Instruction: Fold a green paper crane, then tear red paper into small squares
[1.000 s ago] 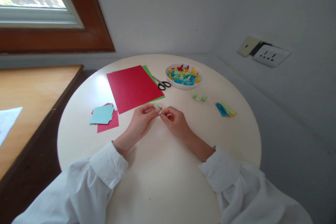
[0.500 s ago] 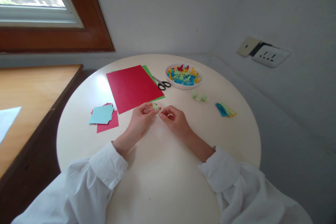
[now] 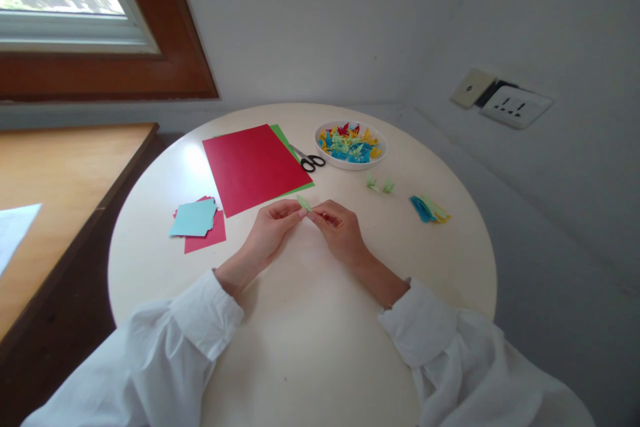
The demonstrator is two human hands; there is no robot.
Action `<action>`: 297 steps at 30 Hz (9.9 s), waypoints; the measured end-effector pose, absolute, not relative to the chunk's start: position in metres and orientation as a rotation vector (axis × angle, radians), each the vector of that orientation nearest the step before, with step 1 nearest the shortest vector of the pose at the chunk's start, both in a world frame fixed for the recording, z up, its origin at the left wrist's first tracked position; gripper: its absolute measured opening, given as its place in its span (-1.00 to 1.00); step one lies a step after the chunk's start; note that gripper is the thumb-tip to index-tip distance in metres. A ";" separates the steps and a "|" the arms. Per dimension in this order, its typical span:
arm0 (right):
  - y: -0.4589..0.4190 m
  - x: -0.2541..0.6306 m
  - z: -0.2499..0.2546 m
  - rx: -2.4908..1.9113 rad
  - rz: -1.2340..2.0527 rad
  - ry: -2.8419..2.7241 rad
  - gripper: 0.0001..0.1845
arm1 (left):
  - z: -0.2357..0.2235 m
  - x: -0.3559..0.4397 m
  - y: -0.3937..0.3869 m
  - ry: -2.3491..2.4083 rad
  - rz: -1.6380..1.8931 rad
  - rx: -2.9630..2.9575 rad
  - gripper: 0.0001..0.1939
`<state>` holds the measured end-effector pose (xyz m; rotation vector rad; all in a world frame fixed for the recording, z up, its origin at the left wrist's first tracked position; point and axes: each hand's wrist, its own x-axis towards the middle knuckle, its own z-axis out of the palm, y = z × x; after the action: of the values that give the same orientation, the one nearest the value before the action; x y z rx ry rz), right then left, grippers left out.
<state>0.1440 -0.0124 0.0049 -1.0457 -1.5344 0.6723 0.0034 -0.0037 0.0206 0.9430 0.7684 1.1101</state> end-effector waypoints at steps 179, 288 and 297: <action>-0.019 0.136 0.016 -1.101 0.799 -1.255 -0.96 | 0.023 0.007 -0.008 1.031 1.282 1.316 -0.87; -0.018 0.143 0.012 -1.021 0.533 -1.589 -0.92 | 0.013 -0.003 0.002 0.611 0.929 0.895 -0.80; -0.018 0.143 0.011 -1.035 0.557 -1.574 -0.93 | 0.014 -0.002 0.001 0.624 0.948 0.852 -0.79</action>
<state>0.1431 -0.0176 0.0112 -1.0347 -1.5736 0.5569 -0.0024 0.0012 0.0137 0.8524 0.6239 0.9476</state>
